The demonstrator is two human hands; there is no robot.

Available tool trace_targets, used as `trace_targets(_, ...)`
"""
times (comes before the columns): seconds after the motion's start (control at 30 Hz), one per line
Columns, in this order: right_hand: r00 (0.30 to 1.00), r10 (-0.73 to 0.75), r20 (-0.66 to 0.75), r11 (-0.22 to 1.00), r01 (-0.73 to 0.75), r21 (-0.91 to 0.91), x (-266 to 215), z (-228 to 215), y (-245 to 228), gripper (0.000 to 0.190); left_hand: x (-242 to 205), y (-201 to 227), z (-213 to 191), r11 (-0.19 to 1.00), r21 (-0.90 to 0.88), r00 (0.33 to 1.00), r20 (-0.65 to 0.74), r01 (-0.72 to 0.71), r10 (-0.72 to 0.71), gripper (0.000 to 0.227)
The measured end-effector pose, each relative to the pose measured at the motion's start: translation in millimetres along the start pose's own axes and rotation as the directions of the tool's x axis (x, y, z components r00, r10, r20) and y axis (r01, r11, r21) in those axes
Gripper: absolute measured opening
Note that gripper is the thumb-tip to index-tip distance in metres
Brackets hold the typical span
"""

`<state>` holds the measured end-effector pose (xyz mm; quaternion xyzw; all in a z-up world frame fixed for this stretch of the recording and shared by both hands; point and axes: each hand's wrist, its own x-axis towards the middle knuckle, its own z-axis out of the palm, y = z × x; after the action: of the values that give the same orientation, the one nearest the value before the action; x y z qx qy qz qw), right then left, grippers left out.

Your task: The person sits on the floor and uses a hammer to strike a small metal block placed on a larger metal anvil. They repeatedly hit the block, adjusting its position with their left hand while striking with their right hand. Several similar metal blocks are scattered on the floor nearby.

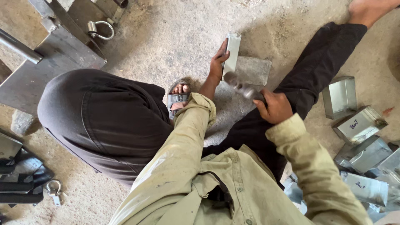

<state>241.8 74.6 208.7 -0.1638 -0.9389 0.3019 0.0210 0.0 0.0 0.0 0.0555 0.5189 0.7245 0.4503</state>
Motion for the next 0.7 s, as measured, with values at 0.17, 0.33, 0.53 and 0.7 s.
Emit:
trace_targets(0.17, 0.981, 0.15, 0.126, 0.955, -0.11, -0.276, 31, 0, 1, 0.043, 4, -9, -6, 0.986, -0.157, 0.996, 0.067, -0.056, 0.067, 0.06)
trace_targets(0.33, 0.999, 0.049, -0.013, 0.987, -0.05, -0.15, 26, -17, 4, 0.043, -3, -4, -9, 0.994, -0.111, 0.997, 0.072, -0.013, 0.021, 0.058)
trace_targets(0.53, 0.987, 0.054, 0.153, 0.942, 0.001, -0.337, 47, -10, 4, 0.04, 1, 6, -5, 0.988, -0.149, 0.998, 0.055, -0.029, 0.038, 0.058)
trace_targets(0.7, 1.0, 0.007, -0.022, 0.978, -0.011, -0.209, 36, -8, 2, 0.041, 4, -1, -10, 0.991, -0.127, 0.997, 0.055, -0.048, 0.055, 0.057)
